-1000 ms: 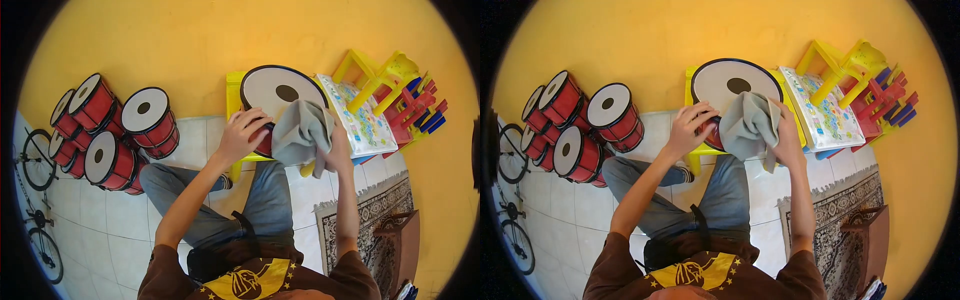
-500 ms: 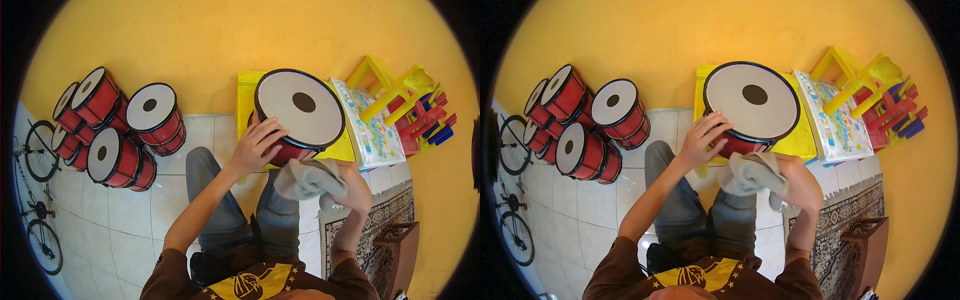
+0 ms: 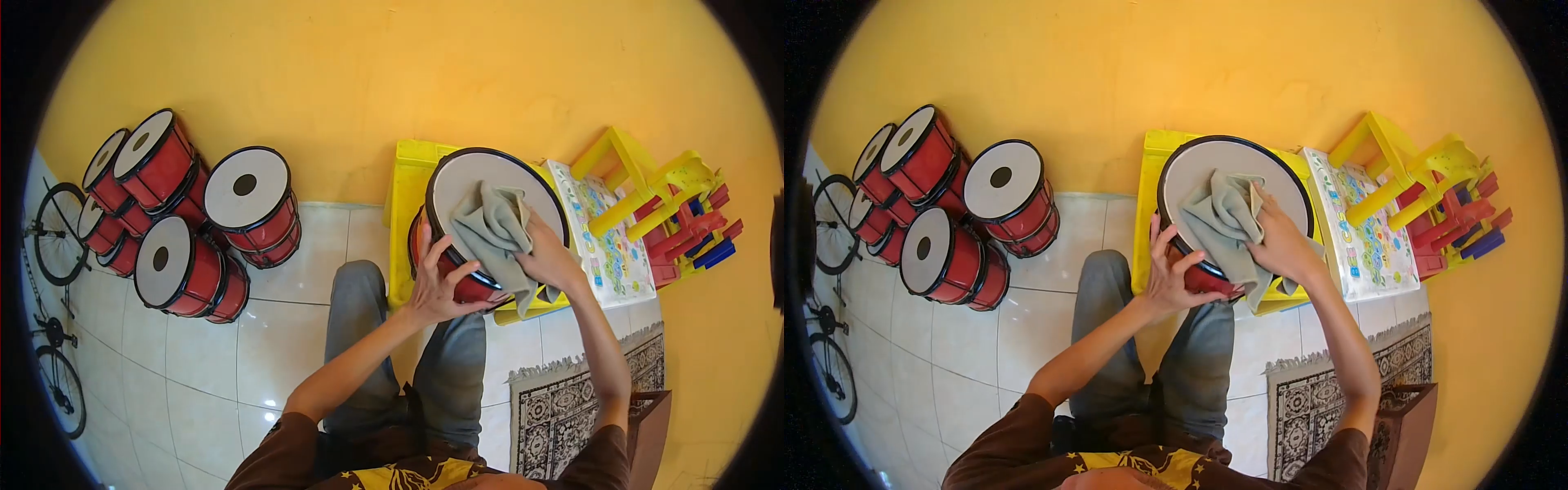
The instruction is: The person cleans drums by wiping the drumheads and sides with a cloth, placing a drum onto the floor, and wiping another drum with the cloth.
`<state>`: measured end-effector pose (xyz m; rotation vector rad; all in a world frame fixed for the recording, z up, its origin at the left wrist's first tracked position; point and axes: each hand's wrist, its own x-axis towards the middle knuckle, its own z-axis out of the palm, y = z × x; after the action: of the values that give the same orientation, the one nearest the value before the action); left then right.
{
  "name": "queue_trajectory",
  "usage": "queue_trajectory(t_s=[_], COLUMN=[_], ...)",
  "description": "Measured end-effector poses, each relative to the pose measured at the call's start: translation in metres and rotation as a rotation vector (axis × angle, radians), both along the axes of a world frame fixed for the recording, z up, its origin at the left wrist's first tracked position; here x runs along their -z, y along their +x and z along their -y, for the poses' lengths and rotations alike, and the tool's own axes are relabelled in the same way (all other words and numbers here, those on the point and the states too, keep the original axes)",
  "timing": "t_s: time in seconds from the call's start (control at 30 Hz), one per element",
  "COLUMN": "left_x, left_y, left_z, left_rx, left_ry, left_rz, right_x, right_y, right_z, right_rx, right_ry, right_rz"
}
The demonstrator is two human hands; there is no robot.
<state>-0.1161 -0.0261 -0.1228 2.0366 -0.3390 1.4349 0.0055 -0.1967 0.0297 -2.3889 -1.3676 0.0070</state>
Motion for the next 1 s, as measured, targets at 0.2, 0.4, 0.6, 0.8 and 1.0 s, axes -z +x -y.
queue_trajectory(t_s=[0.2,0.4,0.6,0.8,1.0], left_x=[0.033,0.038,0.045,0.042,0.041], left_y=[0.015,0.017,0.022,0.021,0.018], left_z=[0.011,0.008,0.011,0.010,0.008], left_rx=[-0.023,-0.122,-0.108,-0.073,-0.066], left_ry=[-0.173,-0.062,-0.119,-0.142,-0.124], left_rz=[-0.009,-0.026,0.055,0.029,0.034], right_x=[0.004,0.011,0.003,0.004,0.007], right_y=[-0.001,0.058,0.003,0.055,0.010], right_z=[-0.035,-0.074,-0.068,-0.071,-0.074], right_rx=[-0.105,0.145,-0.271,-0.044,-0.076], right_ry=[-0.125,-0.112,-0.095,-0.033,-0.100], right_rz=[0.156,0.152,0.344,0.227,0.278])
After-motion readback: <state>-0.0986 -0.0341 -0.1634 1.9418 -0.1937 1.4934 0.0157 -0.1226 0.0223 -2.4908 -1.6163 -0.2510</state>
